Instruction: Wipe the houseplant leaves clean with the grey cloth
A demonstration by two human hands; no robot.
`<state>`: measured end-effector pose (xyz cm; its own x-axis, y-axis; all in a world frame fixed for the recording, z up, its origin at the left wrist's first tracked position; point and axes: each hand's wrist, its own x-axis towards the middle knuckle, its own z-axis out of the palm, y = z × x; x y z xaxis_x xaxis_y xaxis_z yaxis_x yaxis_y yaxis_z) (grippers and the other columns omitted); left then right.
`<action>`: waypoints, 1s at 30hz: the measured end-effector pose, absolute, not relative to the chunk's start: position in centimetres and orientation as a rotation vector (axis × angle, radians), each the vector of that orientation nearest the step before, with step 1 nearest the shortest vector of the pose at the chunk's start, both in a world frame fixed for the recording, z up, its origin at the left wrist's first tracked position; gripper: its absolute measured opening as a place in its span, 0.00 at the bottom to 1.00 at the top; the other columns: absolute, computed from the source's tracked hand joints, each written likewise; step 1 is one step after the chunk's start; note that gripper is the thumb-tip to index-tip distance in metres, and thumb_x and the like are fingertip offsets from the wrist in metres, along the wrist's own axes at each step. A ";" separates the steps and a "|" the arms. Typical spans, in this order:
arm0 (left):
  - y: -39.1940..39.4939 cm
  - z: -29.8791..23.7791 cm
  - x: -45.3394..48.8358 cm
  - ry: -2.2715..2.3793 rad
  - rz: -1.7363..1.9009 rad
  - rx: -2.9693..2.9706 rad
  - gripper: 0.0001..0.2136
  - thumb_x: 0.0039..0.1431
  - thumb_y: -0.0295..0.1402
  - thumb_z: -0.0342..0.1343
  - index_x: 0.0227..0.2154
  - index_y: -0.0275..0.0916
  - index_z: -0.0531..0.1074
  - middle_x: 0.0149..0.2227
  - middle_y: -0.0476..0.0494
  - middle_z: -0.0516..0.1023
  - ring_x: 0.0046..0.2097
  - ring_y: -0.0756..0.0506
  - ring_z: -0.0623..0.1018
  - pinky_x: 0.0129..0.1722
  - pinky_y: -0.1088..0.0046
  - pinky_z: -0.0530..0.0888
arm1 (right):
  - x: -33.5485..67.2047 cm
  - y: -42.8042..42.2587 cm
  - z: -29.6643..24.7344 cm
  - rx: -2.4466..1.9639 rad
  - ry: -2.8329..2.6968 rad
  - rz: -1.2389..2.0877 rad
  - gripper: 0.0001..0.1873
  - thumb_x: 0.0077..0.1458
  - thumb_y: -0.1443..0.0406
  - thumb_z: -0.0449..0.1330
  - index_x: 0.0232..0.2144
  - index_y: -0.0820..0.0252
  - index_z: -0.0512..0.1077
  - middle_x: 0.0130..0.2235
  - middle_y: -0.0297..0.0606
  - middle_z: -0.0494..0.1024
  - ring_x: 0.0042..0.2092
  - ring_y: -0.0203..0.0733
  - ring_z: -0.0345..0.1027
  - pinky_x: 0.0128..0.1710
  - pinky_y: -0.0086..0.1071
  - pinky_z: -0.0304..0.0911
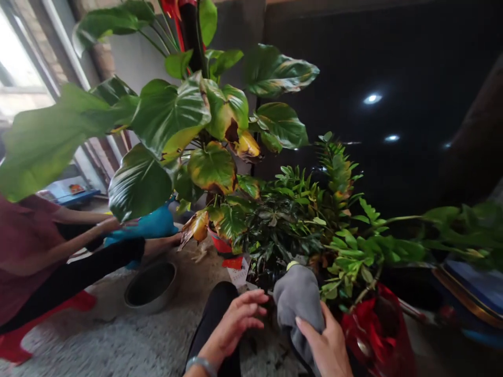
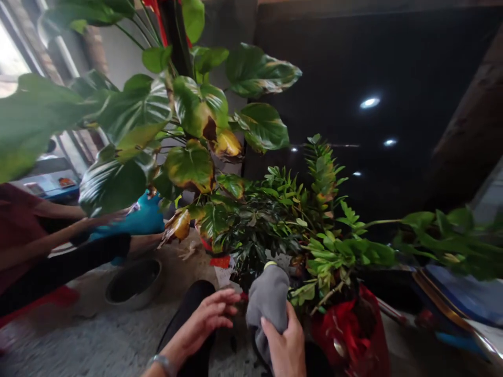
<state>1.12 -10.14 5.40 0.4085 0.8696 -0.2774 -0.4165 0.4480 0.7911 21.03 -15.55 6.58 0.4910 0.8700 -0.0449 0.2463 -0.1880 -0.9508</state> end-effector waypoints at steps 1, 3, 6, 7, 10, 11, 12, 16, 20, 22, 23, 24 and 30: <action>-11.2 5.8 1.4 0.726 0.879 0.708 0.25 0.37 0.39 0.69 0.43 0.41 0.76 0.49 0.36 0.74 0.44 0.42 0.74 0.37 0.68 0.72 | 20.9 -15.8 6.5 -1.712 -1.021 0.653 0.26 0.36 0.56 0.62 0.40 0.60 0.74 0.39 0.45 0.81 0.43 0.57 0.74 0.44 0.41 0.67; -12.6 6.6 2.3 0.639 0.875 0.741 0.31 0.38 0.40 0.68 0.50 0.46 0.71 0.57 0.38 0.68 0.51 0.38 0.72 0.42 0.65 0.72 | 20.1 -16.1 6.5 -1.656 -1.216 0.485 0.24 0.40 0.61 0.60 0.43 0.59 0.73 0.43 0.45 0.79 0.46 0.55 0.72 0.46 0.41 0.66; -13.4 7.1 3.8 0.605 0.900 0.737 0.32 0.37 0.43 0.68 0.49 0.43 0.71 0.51 0.38 0.73 0.51 0.37 0.71 0.45 0.65 0.71 | 18.1 -16.6 6.2 -1.495 -1.581 0.293 0.29 0.41 0.69 0.58 0.50 0.57 0.70 0.48 0.44 0.76 0.49 0.53 0.70 0.47 0.41 0.67; -13.5 7.1 4.2 0.638 0.899 0.702 0.31 0.35 0.45 0.68 0.46 0.41 0.72 0.47 0.38 0.75 0.50 0.36 0.72 0.45 0.65 0.70 | 17.4 -16.8 6.0 -1.455 -1.666 0.230 0.32 0.41 0.71 0.59 0.53 0.56 0.68 0.50 0.45 0.75 0.50 0.54 0.69 0.47 0.41 0.67; -13.6 6.8 4.9 0.742 0.894 0.565 0.29 0.29 0.46 0.69 0.38 0.39 0.73 0.36 0.39 0.77 0.43 0.36 0.75 0.43 0.64 0.71 | 16.4 -17.7 5.8 -1.391 -1.762 0.116 0.38 0.40 0.71 0.60 0.58 0.57 0.63 0.53 0.47 0.72 0.52 0.57 0.67 0.49 0.43 0.66; -13.7 6.7 5.0 0.759 0.905 0.529 0.29 0.28 0.45 0.70 0.37 0.39 0.73 0.35 0.40 0.77 0.42 0.37 0.75 0.42 0.64 0.71 | 16.5 -18.0 5.9 -1.375 -1.774 0.133 0.38 0.41 0.71 0.60 0.58 0.57 0.63 0.54 0.47 0.72 0.53 0.57 0.67 0.49 0.43 0.66; -13.7 6.7 5.0 0.770 0.922 0.495 0.28 0.26 0.44 0.70 0.35 0.39 0.73 0.33 0.41 0.77 0.40 0.38 0.75 0.41 0.65 0.71 | 16.6 -18.2 6.1 -1.362 -1.784 0.166 0.37 0.42 0.70 0.60 0.57 0.57 0.64 0.54 0.46 0.72 0.53 0.56 0.67 0.50 0.42 0.65; -14.0 7.3 4.8 0.808 0.979 0.384 0.20 0.23 0.40 0.71 0.22 0.39 0.71 0.26 0.46 0.75 0.31 0.45 0.74 0.36 0.69 0.71 | 17.6 -18.7 6.6 -1.308 -1.774 0.304 0.33 0.43 0.68 0.60 0.55 0.55 0.67 0.55 0.42 0.71 0.54 0.52 0.66 0.52 0.39 0.64; -14.3 8.0 4.6 0.855 0.968 0.341 0.18 0.22 0.37 0.70 0.20 0.38 0.70 0.21 0.50 0.72 0.26 0.48 0.72 0.31 0.72 0.70 | 18.0 -18.9 5.8 -1.257 -1.694 0.454 0.34 0.39 0.69 0.62 0.53 0.54 0.70 0.55 0.42 0.72 0.55 0.54 0.66 0.52 0.40 0.63; -14.4 8.1 4.6 0.875 0.945 0.365 0.18 0.24 0.35 0.69 0.23 0.37 0.71 0.23 0.49 0.74 0.28 0.47 0.73 0.32 0.71 0.70 | 18.1 -19.2 5.2 -1.200 -1.623 0.567 0.31 0.37 0.68 0.64 0.49 0.53 0.73 0.53 0.42 0.74 0.53 0.55 0.68 0.51 0.40 0.64; -14.4 8.0 4.6 0.883 0.932 0.387 0.19 0.25 0.34 0.69 0.25 0.37 0.71 0.24 0.48 0.75 0.29 0.46 0.74 0.33 0.70 0.71 | 18.2 -19.4 5.0 -1.181 -1.570 0.622 0.28 0.37 0.67 0.65 0.46 0.52 0.76 0.51 0.42 0.76 0.51 0.54 0.70 0.48 0.38 0.66; -14.4 7.9 4.5 0.895 0.918 0.408 0.20 0.26 0.34 0.69 0.27 0.36 0.70 0.25 0.47 0.76 0.30 0.45 0.74 0.34 0.69 0.71 | 18.5 -19.7 4.9 -1.184 -1.490 0.664 0.23 0.37 0.66 0.65 0.41 0.52 0.78 0.48 0.42 0.78 0.48 0.54 0.72 0.45 0.36 0.69; -13.5 6.9 3.4 1.004 0.872 0.435 0.25 0.29 0.34 0.68 0.35 0.37 0.67 0.29 0.46 0.77 0.35 0.40 0.78 0.36 0.66 0.72 | 26.8 -19.8 8.0 -1.458 -0.453 0.626 0.20 0.34 0.53 0.68 0.31 0.57 0.76 0.33 0.41 0.80 0.37 0.51 0.74 0.33 0.36 0.70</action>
<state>3.42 -13.49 6.87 0.2509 0.7989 -0.5466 -0.4288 0.5980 0.6772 26.78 -19.81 8.02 0.7632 0.6402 -0.0878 -0.1160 0.0021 -0.9932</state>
